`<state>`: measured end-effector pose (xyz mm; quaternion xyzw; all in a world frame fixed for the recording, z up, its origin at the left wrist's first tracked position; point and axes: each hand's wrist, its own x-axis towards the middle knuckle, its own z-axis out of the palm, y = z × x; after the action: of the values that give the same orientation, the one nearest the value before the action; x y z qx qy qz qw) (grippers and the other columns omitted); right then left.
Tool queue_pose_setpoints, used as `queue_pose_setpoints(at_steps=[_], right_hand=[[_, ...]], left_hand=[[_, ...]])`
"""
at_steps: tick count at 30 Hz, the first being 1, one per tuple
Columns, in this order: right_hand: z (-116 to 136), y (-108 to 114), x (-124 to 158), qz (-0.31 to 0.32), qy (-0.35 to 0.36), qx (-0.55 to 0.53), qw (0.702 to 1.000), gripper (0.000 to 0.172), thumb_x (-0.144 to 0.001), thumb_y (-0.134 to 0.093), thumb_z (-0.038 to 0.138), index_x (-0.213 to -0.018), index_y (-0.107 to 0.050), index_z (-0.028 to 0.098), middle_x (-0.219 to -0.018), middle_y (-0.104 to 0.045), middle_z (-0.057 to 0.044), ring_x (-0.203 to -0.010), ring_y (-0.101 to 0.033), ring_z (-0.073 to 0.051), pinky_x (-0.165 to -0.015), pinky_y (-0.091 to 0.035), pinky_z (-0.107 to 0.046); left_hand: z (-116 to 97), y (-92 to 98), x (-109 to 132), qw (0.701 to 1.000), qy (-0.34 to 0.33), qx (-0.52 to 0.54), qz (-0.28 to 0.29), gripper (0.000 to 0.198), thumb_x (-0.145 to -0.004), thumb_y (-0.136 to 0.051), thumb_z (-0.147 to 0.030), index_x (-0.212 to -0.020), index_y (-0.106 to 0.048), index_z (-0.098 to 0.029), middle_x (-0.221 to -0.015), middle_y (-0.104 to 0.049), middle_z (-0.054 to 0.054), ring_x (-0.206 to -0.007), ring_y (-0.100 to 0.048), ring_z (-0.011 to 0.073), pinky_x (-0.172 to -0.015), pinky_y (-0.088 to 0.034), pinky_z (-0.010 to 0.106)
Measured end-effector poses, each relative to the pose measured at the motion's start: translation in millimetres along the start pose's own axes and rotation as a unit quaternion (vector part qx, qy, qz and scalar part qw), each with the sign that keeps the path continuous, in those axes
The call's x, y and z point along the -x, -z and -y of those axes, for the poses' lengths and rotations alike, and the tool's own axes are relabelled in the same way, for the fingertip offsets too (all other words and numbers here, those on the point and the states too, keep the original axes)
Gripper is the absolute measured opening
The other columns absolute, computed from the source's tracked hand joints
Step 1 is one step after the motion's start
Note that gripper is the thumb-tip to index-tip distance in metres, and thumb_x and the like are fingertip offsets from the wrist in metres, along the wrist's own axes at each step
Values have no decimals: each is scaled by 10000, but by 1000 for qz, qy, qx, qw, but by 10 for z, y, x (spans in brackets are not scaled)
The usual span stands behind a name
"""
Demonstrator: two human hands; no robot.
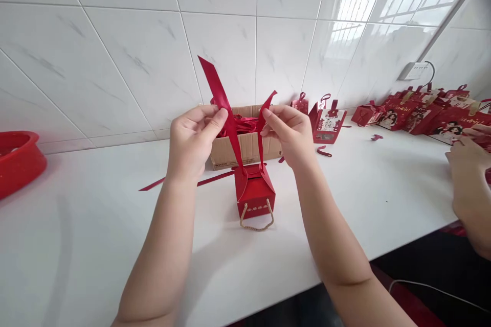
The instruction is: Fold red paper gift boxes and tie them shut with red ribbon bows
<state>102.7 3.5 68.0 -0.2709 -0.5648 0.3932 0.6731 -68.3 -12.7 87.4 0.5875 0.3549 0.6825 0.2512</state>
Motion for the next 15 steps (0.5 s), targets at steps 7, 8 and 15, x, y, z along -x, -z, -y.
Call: queue_pose_setpoints(at_steps=[7,8,15], right_hand=[[46,-40,42,-32,38,0,999,191,-752,-722,376,-761,-680,190,-625,-616,34,-503,-538,-63,-508,-467,-217],[58,-41,49,-38,43,0,998,185,-752,-724,368,-752,-680,188,-618,-612,35,-499,-530,-61,-500,-463,-214],[148,-76,98,-59,62,9,996,170,-757,-723,336,-707,-671,182,-589,-601,40,-481,-523,-57,-485,-462,-210]], left_hand=[[-49,5,30,1000,4,-2,3,146,-726,-759,-348,-772,-730,-212,-718,-653,-6,-620,-555,87,-581,-465,208],[-61,7,38,1000,6,-3,4,150,-727,-756,-351,-775,-728,-212,-720,-654,-5,-620,-557,89,-580,-464,209],[-120,-2,88,998,33,-5,55,202,-735,-744,-379,-803,-723,-191,-742,-677,18,-673,-607,137,-626,-491,259]])
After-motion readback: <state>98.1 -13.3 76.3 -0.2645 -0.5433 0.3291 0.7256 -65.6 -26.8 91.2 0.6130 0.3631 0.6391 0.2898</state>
